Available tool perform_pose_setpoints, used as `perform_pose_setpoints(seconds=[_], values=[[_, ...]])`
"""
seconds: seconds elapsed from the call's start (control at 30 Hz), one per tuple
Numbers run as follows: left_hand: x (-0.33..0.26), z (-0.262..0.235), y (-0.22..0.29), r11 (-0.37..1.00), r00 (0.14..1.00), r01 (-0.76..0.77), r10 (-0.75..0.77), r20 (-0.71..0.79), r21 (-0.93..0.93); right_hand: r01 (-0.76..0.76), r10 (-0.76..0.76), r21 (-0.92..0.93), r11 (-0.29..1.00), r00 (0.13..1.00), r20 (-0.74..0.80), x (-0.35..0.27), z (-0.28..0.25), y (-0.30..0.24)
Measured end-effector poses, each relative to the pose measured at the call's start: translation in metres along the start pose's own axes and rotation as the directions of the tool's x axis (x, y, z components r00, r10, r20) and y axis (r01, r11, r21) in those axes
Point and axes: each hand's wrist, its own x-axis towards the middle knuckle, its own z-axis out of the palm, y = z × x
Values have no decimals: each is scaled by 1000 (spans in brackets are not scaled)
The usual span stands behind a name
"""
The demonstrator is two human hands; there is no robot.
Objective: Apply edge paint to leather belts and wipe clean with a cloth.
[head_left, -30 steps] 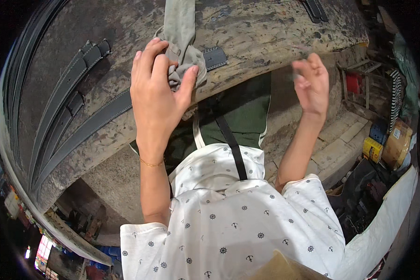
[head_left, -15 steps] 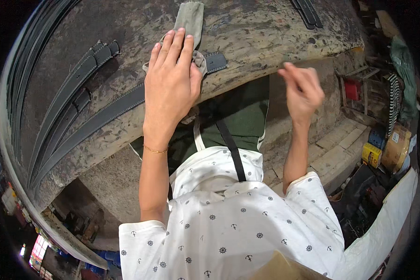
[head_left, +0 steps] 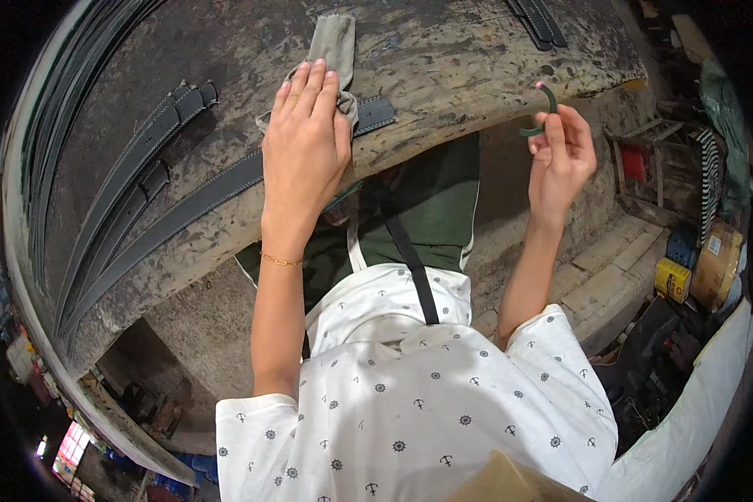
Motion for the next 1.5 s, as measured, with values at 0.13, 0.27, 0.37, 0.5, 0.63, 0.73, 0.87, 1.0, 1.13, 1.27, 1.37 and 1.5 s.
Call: perform_pose_setpoints(seconds=[0.13, 0.27, 0.37, 0.5, 0.63, 0.73, 0.87, 1.0, 1.13, 1.27, 1.37, 1.5], values=[[3, 2, 5, 1000, 1000, 24, -24, 4, 12, -156, 163, -166, 974, 986, 27, 14, -19, 33], [14, 13, 20, 998, 998, 58, -58, -18, -29, -196, 210, 222, 955, 977, -42, 15, -27, 19], [39, 38, 68, 964, 996, 40, -61, -72, -264, -161, 204, 330, 930, 974, -99, 18, -50, 14], [65, 98, 160, 854, 983, -179, 181, -44, -489, -70, 137, 357, 931, 977, -166, 17, -86, 0], [84, 84, 172, 820, 960, -267, 178, -217, -507, 46, 36, 275, 960, 958, -286, 12, -121, -24], [103, 13, 100, 940, 994, 4, 33, 104, -342, 50, 2, 141, 989, 938, -346, 0, -119, -30], [91, -21, 17, 998, 971, -23, 35, -235, 52, -36, 59, 149, 988, 986, -153, -3, -91, -20], [17, -16, 24, 986, 989, -76, 56, -139, -149, -102, 93, 240, 965, 994, 49, 1, -53, -4], [-8, 10, 48, 988, 991, 44, -62, -117, -150, -112, 94, 211, 971, 991, 93, 12, -16, -1], [-8, 19, 52, 990, 986, 37, -58, -153, -135, -98, 70, 162, 982, 982, 173, 11, 4, -5], [-10, 22, 55, 992, 977, 31, -56, -204, -124, -116, 82, 144, 983, 972, 221, 10, 14, -3], [-14, 25, 55, 995, 972, 45, -64, -226, -87, -72, 71, -8, 997, 953, 294, 10, 30, 0]])
